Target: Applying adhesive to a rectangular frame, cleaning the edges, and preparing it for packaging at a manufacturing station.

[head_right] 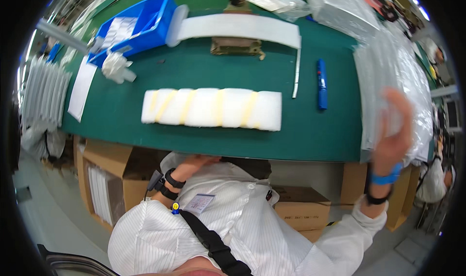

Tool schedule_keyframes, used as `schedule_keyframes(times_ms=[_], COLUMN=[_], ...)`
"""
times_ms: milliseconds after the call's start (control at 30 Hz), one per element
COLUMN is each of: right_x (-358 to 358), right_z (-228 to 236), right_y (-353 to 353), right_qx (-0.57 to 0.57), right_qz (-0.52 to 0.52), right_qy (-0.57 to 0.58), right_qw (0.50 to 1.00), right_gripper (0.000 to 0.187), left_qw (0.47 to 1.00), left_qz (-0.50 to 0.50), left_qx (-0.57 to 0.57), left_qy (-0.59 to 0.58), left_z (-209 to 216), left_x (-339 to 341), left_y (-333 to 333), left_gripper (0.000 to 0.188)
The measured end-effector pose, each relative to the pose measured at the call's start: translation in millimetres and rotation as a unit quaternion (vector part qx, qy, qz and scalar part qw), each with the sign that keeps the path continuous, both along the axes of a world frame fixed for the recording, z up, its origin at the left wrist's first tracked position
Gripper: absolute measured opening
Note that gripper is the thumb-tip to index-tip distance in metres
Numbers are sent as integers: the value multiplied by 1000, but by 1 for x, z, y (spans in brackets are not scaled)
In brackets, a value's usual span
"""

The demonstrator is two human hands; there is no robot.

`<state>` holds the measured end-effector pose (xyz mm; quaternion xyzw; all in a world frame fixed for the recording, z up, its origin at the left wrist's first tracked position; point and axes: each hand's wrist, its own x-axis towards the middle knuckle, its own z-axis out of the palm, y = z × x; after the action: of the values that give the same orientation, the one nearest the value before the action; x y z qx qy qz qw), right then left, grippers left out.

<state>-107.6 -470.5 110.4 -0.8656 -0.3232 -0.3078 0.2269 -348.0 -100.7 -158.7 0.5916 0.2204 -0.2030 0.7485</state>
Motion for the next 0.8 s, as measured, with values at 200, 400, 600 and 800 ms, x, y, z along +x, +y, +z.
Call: schedule_keyframes(times_ms=[200,400,600,800], right_x=[-21,1,4,22], right_z=[-59,-91,-87,-79], right_y=[140,137,134,103], right_qx=[-161,-165,-165,-177], right_qz=[253,257,297,338], right_qy=[137,208,260,270], right_qw=[944,929,904,884], right_gripper=[59,71,73,58], left_qw=[981,796,656,801], left_qz=[191,581,735,586], left_qx=[18,-151,-169,-107], left_qy=[-44,-73,-26,-64], left_z=[25,22,8,13], left_x=[-79,-198,-239,-180], left_y=[13,-22,-43,8], left_gripper=[35,30,30,26])
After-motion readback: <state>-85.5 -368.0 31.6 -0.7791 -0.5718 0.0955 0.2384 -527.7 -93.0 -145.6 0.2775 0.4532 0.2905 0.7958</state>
